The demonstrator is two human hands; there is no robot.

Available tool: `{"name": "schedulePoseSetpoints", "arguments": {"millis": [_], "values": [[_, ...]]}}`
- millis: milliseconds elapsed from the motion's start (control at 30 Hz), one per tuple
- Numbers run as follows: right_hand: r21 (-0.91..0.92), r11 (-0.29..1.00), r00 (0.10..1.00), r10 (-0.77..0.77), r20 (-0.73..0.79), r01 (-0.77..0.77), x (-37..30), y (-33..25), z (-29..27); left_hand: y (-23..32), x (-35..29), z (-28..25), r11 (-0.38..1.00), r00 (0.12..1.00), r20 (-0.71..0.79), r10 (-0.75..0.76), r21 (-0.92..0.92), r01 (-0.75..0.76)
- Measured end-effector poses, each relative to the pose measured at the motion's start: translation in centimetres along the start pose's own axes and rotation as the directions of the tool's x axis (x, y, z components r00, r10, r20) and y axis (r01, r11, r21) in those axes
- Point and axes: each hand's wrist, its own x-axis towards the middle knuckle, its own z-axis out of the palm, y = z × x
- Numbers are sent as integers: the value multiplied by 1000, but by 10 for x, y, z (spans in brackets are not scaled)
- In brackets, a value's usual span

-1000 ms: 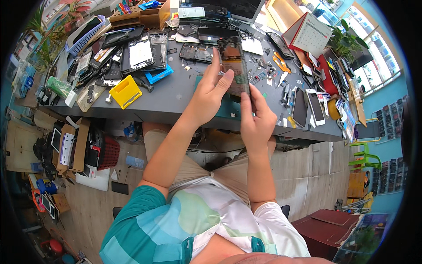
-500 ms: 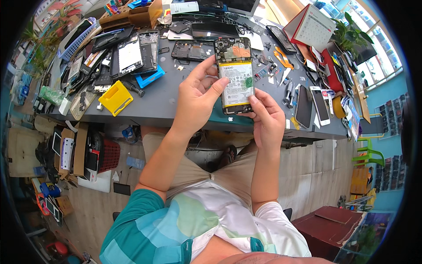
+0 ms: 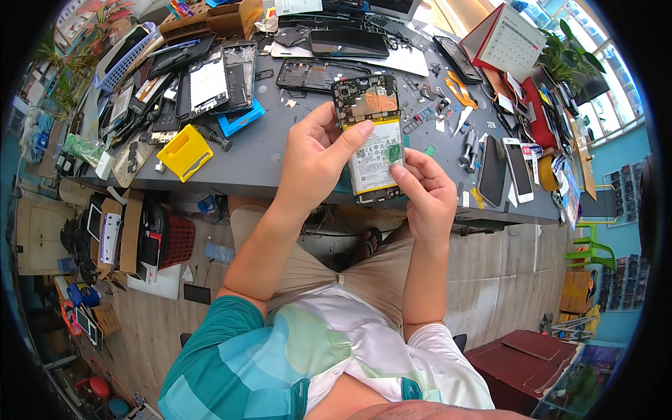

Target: The person handles an Oppo smartphone, repeatedly pressing the screen and power button while the device displays the boot logo. They then remove the back cover and battery, inspecting the internal components and battery label. The person continues to manipulate the phone and its parts on a cluttered workbench.

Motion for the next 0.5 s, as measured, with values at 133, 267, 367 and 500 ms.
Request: {"name": "schedulePoseSetpoints", "arguments": {"millis": [133,267,367,500], "values": [[3,1000,1000,-9,8,9,-1,0,1,-3,0,-2,1000,1000,-13,10,-21,-10],[10,1000,1000,-11,16,11,-1,0,0,-4,0,-3,1000,1000,-13,23,-20,-23],[16,1000,1000,1,13,-1,-1,-1,-1,-5,-1,-4,1000,1000,-12,24,-19,-24],[31,999,999,8,36,-9,-1,-2,-4,-4,-2,-4,999,999,-33,32,-9,-32]]}}
